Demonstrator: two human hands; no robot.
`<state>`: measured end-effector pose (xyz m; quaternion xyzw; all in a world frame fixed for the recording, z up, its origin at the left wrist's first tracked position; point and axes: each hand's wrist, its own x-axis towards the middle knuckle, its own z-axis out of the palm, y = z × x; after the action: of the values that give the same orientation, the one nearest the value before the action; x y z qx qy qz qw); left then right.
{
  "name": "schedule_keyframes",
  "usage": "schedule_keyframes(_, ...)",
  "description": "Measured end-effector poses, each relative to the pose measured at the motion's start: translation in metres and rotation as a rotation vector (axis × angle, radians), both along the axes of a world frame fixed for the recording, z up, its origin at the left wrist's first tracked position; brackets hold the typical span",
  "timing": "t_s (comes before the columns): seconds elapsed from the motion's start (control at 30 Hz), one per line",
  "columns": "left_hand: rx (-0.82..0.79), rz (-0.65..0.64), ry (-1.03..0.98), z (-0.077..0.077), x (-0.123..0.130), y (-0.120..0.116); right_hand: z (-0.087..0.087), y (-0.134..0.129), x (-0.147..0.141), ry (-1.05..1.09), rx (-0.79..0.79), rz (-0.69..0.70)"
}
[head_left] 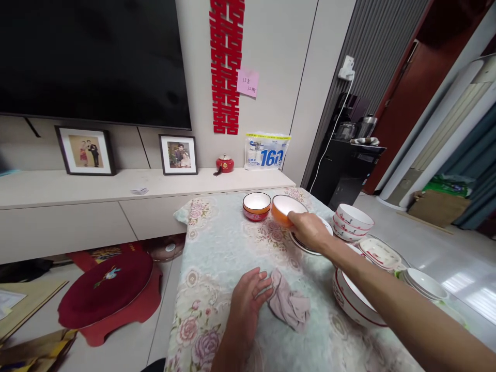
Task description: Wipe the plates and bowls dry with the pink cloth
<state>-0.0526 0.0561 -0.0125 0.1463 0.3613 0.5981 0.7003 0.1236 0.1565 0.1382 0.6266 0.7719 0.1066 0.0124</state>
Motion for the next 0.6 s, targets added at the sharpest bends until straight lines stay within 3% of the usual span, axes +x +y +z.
schedule_keyframes(0.17,-0.041,-0.004,0.033,0.004,0.004,0.0,0.01,0.052,0.063,-0.007,0.032,-0.175)
schedule_keyframes(0.3,-0.059,-0.019,0.066,0.007,0.006,0.001,0.001,0.086,0.102,-0.013,0.028,-0.264)
schedule_keyframes(0.6,-0.133,-0.033,0.043,-0.01,0.006,0.009,-0.037,0.132,0.133,0.006,-0.088,-0.311)
